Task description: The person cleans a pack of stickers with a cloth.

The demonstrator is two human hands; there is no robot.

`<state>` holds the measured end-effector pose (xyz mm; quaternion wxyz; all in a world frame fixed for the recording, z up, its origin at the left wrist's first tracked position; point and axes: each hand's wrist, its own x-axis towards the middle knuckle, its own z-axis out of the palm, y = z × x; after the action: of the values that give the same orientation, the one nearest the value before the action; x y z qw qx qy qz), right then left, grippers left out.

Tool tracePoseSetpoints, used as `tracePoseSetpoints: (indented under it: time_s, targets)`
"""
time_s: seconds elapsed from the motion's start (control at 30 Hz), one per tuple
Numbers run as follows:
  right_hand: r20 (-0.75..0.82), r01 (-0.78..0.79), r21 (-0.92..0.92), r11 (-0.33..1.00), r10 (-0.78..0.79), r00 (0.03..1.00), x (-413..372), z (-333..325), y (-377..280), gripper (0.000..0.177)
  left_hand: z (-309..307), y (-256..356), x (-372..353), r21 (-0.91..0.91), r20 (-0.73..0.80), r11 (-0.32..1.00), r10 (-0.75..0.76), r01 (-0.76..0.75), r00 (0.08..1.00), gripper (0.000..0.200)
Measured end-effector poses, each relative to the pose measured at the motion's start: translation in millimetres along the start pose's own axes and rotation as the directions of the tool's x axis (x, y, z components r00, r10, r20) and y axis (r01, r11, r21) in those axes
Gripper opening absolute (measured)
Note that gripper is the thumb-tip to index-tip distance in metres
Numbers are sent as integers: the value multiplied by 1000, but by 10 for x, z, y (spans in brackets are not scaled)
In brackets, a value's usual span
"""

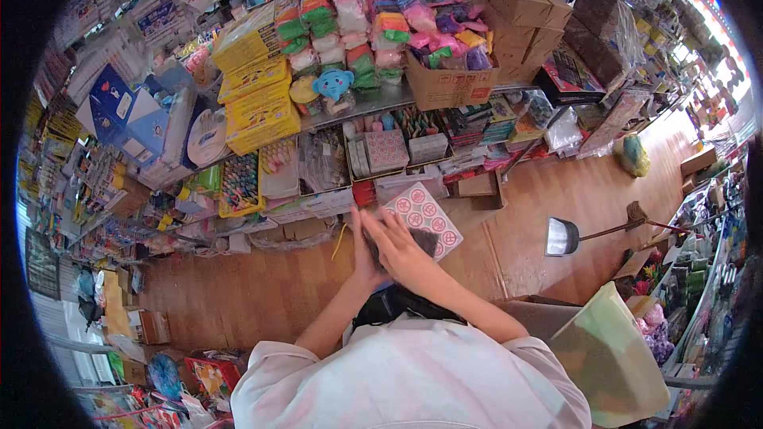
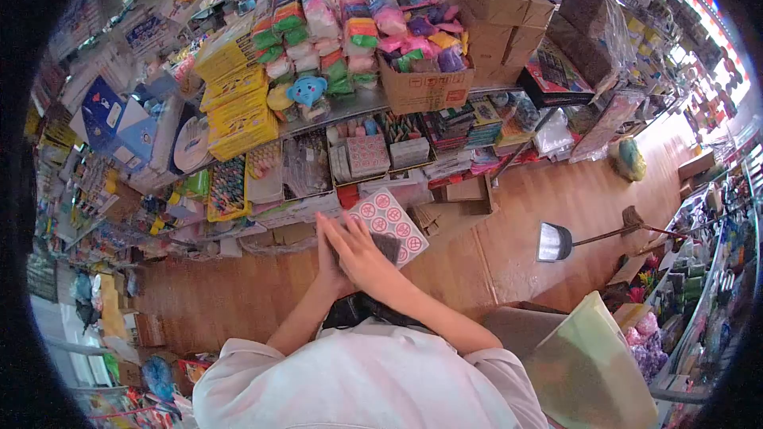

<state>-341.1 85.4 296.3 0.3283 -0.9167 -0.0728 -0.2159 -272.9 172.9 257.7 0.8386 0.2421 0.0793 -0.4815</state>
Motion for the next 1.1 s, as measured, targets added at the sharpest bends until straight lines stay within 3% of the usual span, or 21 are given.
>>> tracePoseSetpoints:
  time_s: [0.1,0.17,0.2,0.23,0.33,0.43,0.47,0.57,0.7,0.77,0.9,1.0,1.03,1.1]
  targets:
    - [-119,9,-12,1000,-10,993,332,34,155,66,188,-58,-22,34,-81,994,106,-104,991,72]
    - [-114,-12,20,1000,14,993,379,72,193,64,21,-28,73,79,-1,976,203,-202,979,60]
    - [-66,43,-27,999,-45,997,350,44,143,60,0,-45,55,180,-185,960,246,-213,951,64]
    - [-16,99,-71,993,-100,995,312,17,89,57,71,13,0,183,-185,960,245,-212,952,64]
    - [30,171,-15,985,-170,985,23,-76,-93,53,142,288,-139,14,125,993,115,-118,985,62]
    - [26,157,25,987,-157,987,-36,-110,88,50,228,240,-137,152,40,980,120,-125,992,72]
    - [-10,159,-30,987,-159,987,19,-121,213,51,273,191,-148,123,-16,987,111,-108,994,73]
    - [-104,37,-143,989,-52,993,338,-292,345,52,281,137,-135,65,44,997,39,-42,998,73]
    - [-92,95,-199,975,-115,989,238,-182,243,51,239,255,-121,70,-4,996,59,-59,998,71]
    - [-69,86,-202,976,-102,992,24,-128,90,51,155,330,-127,57,45,994,95,-97,994,65]
    - [-33,39,-72,997,-41,999,-132,-151,241,52,87,307,-101,91,52,992,79,-83,996,72]
    - [-242,-96,-77,992,74,967,120,-275,361,45,141,226,-77,74,58,997,-15,11,998,73]
    - [-248,-98,-81,992,75,966,175,-300,402,45,185,220,-84,78,63,997,-19,14,998,73]
    - [-281,-218,44,975,221,934,241,-334,471,40,259,213,-90,116,46,993,-33,28,998,77]
